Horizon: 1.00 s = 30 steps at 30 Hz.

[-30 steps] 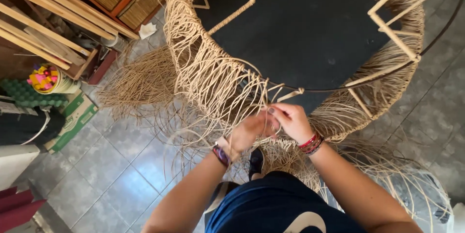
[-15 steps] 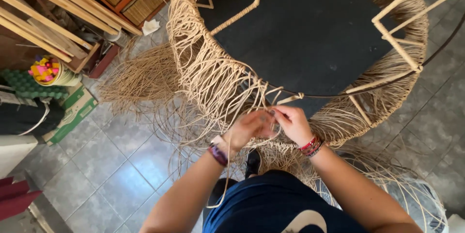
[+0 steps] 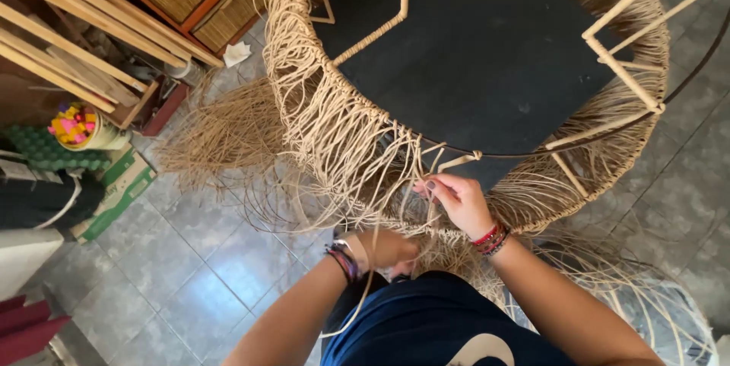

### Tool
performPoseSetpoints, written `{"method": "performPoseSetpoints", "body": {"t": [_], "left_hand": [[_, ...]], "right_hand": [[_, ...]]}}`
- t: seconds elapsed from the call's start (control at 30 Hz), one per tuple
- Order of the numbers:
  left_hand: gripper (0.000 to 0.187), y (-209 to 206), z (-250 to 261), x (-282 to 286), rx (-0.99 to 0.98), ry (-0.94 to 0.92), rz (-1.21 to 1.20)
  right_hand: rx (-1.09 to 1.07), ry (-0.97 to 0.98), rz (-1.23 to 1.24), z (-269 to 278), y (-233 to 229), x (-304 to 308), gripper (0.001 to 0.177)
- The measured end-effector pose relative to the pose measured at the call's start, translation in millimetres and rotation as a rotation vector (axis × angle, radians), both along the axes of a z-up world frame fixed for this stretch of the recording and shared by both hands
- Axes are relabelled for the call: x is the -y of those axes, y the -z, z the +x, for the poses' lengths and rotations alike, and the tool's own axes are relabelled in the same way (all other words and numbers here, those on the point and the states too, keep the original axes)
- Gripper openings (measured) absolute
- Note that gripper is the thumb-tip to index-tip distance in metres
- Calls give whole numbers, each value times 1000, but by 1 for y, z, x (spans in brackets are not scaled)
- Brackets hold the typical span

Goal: Weaving natural fiber strands onto a circular frame

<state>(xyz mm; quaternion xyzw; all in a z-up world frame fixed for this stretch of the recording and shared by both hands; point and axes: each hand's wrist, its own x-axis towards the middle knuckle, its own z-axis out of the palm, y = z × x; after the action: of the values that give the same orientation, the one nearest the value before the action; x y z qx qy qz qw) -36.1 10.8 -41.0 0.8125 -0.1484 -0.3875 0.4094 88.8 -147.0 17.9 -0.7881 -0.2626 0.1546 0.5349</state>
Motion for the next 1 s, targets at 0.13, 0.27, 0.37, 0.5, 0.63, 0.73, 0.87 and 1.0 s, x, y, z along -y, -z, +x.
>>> {"method": "performPoseSetpoints", "body": {"t": [0.13,0.27,0.37,0.5,0.63,0.73,0.87,1.0], "left_hand": [[36,-53,23,-15,12,-607,-392],[34,-12,9,-34,197,-269,-220],[42,-32,28,-54,419,-363,-145],[33,-76,57,-34,692,-759,-491],[39,-111,90,-8,538,-1008,-695],[47,-126,130,4,3,-1419,-1248],[55,-121,186,-7,-327,-1438,-1511],[57,-102,221,-6,-337,-1446,-1602]], "right_hand": [[28,103,-29,-7,26,7,12],[-49,157,63,-21,-10,-15,14],[-157,176,196,-26,6,-20,18],[-338,235,463,-39,24,-19,31],[-405,332,516,-46,16,-31,26],[-412,324,663,-51,11,-41,22],[-396,442,653,-54,20,-35,19],[-364,565,549,-59,12,-31,22]]}}
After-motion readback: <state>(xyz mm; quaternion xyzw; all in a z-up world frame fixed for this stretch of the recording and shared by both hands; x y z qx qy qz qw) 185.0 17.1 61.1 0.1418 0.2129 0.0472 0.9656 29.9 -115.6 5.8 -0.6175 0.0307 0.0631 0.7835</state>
